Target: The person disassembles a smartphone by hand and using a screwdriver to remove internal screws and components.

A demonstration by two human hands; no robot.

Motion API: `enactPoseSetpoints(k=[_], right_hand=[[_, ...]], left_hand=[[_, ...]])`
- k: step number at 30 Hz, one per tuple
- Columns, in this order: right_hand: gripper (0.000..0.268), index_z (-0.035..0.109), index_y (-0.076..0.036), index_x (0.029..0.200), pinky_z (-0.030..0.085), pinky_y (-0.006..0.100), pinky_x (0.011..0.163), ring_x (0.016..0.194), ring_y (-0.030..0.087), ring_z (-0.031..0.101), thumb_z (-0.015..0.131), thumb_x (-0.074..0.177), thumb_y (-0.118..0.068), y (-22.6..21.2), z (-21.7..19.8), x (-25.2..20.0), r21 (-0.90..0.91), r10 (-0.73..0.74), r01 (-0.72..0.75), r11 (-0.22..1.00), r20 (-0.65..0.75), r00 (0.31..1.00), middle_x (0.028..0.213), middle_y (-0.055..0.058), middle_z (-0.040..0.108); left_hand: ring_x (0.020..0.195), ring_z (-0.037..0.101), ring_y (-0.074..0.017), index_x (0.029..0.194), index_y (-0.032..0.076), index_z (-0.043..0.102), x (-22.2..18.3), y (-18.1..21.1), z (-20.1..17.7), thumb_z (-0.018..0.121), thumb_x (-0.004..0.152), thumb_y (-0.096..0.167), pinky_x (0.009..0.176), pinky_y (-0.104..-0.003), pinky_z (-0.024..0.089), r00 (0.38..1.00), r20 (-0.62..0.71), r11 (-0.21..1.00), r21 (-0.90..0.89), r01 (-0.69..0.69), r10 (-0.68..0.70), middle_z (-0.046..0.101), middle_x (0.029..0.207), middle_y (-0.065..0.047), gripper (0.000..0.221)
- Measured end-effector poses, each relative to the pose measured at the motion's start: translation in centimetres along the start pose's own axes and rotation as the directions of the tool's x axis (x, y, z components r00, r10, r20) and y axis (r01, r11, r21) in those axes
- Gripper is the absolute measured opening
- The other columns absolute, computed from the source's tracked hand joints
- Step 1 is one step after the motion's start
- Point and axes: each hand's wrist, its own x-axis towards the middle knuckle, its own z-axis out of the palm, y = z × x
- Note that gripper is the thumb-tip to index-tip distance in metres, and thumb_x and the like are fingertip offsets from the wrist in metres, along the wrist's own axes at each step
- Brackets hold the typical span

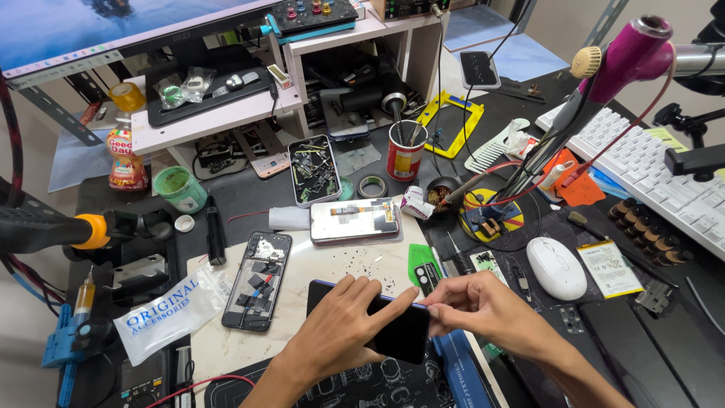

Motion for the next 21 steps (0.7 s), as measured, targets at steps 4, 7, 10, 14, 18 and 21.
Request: enactPoseSetpoints(k=[4,7,10,14,18,21], right_hand=[[0.023,0.075,0.007,0.101,0.064,0.029,0.077,0.079,0.013,0.077,0.067,0.09,-0.011,0.2,-0.2,-0.3,0.032,0.016,-0.018,0.999,0.067,0.998,0.087,0.008,0.079],[0.021,0.074,0.007,0.1,0.064,0.029,0.077,0.079,0.015,0.078,0.067,0.091,-0.011,0.3,-0.1,-0.3,0.027,0.017,-0.02,0.999,0.099,0.995,0.086,0.01,0.079],[0.021,0.074,0.007,0.098,0.064,0.029,0.076,0.078,0.015,0.078,0.068,0.091,-0.012,0.2,-0.1,-0.2,0.019,0.043,-0.045,0.999,0.101,0.994,0.085,0.01,0.078],[0.021,0.074,0.006,0.095,0.062,0.028,0.071,0.077,0.016,0.079,0.069,0.091,-0.014,0.1,0.0,-0.1,-0.063,0.1,-0.095,0.994,0.086,0.991,0.082,0.012,0.078],[0.021,0.073,0.005,0.093,0.065,0.028,0.072,0.077,0.015,0.079,0.07,0.09,-0.016,0.2,0.0,0.0,-0.057,0.101,-0.094,0.994,0.139,0.985,0.082,0.007,0.076],[0.022,0.074,0.006,0.09,0.064,0.027,0.069,0.074,0.017,0.079,0.071,0.09,-0.016,0.1,-0.4,-0.1,-0.051,0.084,-0.078,0.996,0.15,0.985,0.08,0.008,0.077]], left_hand=[[0.094,0.058,-0.0293,0.15,0.013,0.05,-0.2,0.0,0.4,0.093,0.057,0.03,0.087,-0.043,0.047,0.998,0.043,0.998,0.051,-0.039,0.037,0.059,0.098,-0.012,0.104],[0.095,0.058,-0.029,0.149,0.013,0.05,-0.2,0.0,0.5,0.093,0.063,0.031,0.086,-0.043,0.047,0.997,0.033,0.996,0.059,-0.073,0.071,0.058,0.098,-0.012,0.098],[0.096,0.058,-0.029,0.148,0.012,0.05,-0.2,0.1,0.6,0.092,0.064,0.031,0.087,-0.043,0.046,0.996,0.047,0.995,0.058,-0.084,0.081,0.059,0.099,-0.012,0.095],[0.098,0.058,-0.0283,0.147,0.012,0.051,-0.4,-0.1,1.1,0.09,0.062,0.025,0.086,-0.042,0.046,0.992,0.076,0.987,0.121,-0.108,0.1,0.06,0.101,-0.012,0.095],[0.098,0.058,-0.0254,0.15,0.015,0.051,-0.6,-0.3,1.9,0.089,0.069,0.02,0.086,-0.039,0.046,0.988,0.065,0.965,0.214,-0.154,0.143,0.059,0.101,-0.008,0.089],[0.099,0.058,-0.0275,0.147,0.015,0.052,-0.4,-0.1,1.9,0.089,0.061,0.021,0.088,-0.041,0.046,0.987,0.018,0.972,0.17,-0.162,0.162,0.059,0.103,-0.01,0.093]])
